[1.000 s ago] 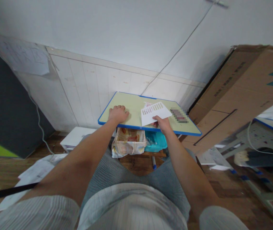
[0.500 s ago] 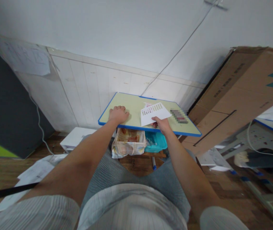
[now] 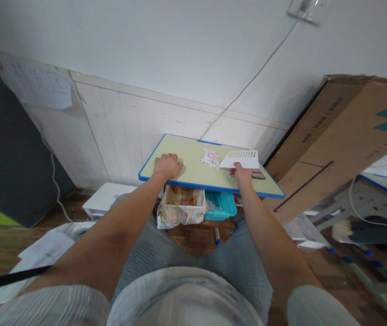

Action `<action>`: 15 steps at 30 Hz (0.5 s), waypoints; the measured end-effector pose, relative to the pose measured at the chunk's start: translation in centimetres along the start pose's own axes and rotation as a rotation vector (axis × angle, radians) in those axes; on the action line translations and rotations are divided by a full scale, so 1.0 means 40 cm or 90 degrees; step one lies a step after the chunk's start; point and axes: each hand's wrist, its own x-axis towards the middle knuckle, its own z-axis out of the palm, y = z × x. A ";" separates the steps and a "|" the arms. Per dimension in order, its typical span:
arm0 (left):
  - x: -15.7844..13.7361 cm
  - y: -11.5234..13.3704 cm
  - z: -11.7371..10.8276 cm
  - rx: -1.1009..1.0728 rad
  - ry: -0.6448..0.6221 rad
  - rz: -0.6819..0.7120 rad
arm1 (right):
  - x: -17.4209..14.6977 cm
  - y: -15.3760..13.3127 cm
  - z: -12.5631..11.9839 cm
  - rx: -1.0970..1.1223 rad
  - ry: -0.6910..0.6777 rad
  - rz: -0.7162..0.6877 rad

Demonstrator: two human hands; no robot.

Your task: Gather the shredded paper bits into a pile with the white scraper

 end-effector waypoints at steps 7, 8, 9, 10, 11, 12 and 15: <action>0.000 0.002 -0.007 0.007 -0.010 -0.005 | -0.019 0.007 -0.007 -0.041 -0.027 -0.003; -0.001 0.002 -0.007 0.005 -0.010 -0.005 | -0.020 0.006 -0.010 -0.046 -0.029 -0.002; 0.000 0.002 -0.007 0.004 -0.009 -0.004 | -0.021 0.004 -0.013 -0.049 -0.031 -0.002; 0.000 0.002 -0.007 0.002 -0.007 -0.004 | -0.022 0.002 -0.015 -0.050 -0.032 -0.002; 0.001 0.002 -0.006 0.001 -0.005 -0.005 | -0.023 -0.001 -0.017 -0.051 -0.032 -0.003; 0.001 0.001 -0.004 0.001 -0.003 -0.005 | -0.023 -0.003 -0.018 -0.052 -0.031 -0.004; 0.003 0.000 -0.001 0.002 -0.001 -0.006 | -0.027 -0.007 -0.021 -0.055 -0.025 -0.003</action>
